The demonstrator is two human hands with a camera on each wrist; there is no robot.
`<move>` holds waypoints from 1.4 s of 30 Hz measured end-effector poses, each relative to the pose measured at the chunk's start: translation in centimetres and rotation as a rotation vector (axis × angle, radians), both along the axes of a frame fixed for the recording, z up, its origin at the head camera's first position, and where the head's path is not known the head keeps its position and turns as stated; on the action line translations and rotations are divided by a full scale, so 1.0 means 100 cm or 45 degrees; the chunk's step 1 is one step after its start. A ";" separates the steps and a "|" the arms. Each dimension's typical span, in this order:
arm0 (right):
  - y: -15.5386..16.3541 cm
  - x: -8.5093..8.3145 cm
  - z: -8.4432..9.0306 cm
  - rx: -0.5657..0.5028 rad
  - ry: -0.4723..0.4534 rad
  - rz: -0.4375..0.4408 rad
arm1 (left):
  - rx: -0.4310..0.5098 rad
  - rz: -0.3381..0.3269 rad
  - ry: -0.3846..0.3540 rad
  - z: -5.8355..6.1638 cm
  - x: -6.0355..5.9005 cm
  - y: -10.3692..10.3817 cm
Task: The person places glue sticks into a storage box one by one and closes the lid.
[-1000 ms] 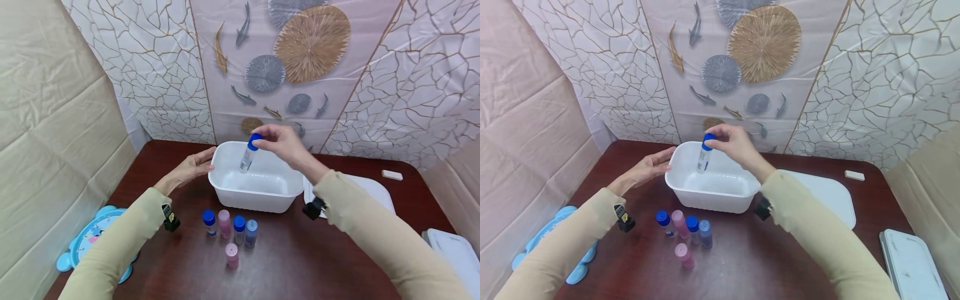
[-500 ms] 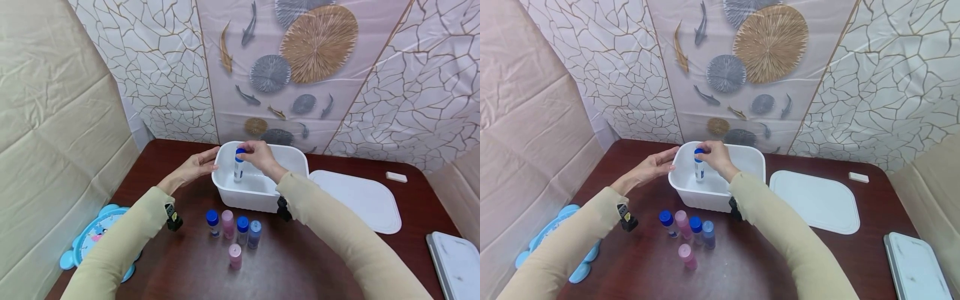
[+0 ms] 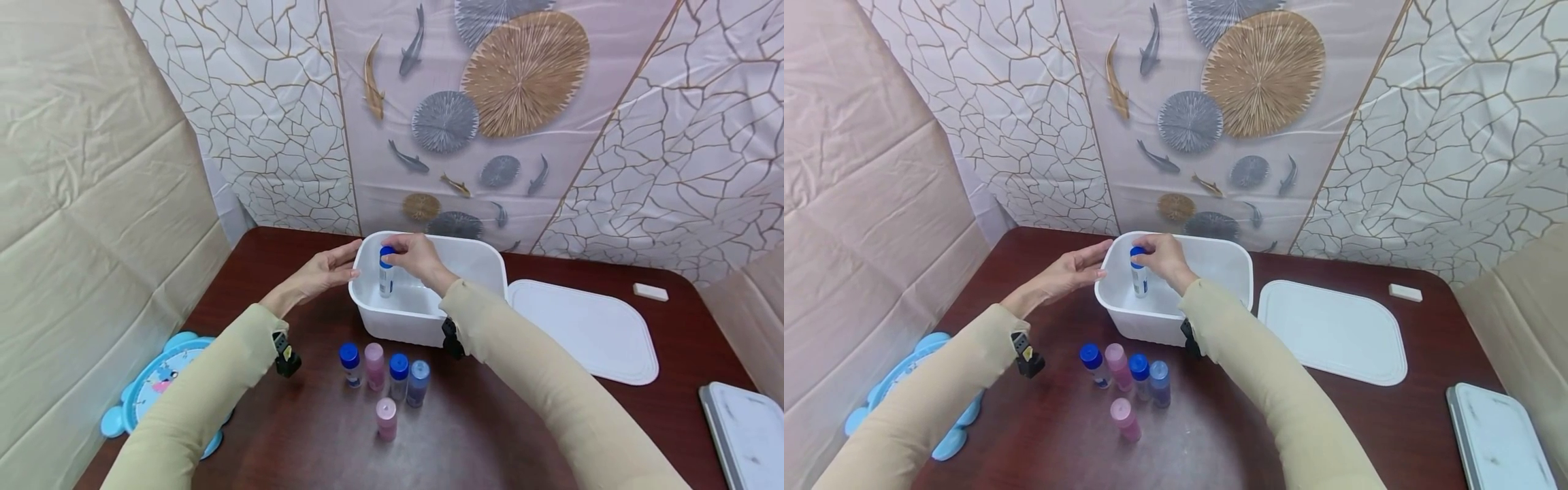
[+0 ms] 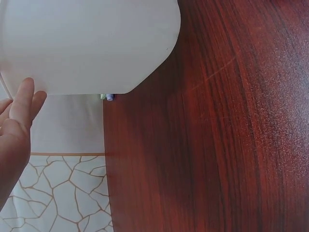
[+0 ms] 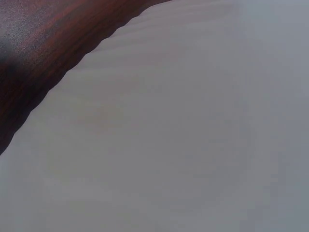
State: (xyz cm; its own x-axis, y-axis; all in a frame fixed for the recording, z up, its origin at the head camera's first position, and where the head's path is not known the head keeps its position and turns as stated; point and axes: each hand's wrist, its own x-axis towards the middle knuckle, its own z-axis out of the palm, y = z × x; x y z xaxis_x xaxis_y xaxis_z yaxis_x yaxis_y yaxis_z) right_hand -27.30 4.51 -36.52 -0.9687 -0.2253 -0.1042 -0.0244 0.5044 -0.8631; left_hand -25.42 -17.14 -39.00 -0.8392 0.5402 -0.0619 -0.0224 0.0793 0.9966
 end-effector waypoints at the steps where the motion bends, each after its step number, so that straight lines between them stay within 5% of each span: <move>1: 0.000 0.000 0.000 0.002 -0.008 0.006 | 0.007 -0.002 0.003 0.000 0.000 0.000; 14: 0.001 0.002 0.002 -0.038 -0.093 0.077 | -0.030 0.013 -0.015 0.000 0.001 0.001; 22: 0.021 0.016 0.021 -0.132 0.028 0.103 | -0.056 0.033 -0.018 0.000 0.003 0.002; 30: 0.056 0.075 0.040 -0.377 0.194 0.168 | -0.040 0.044 -0.013 0.000 0.002 0.002; 36: 0.076 0.124 0.022 -0.433 0.171 0.253 | -0.016 0.017 0.013 0.001 0.001 0.001; 42: 0.087 0.151 -0.013 -0.516 0.126 0.390 | -0.018 0.027 -0.007 0.001 0.001 0.002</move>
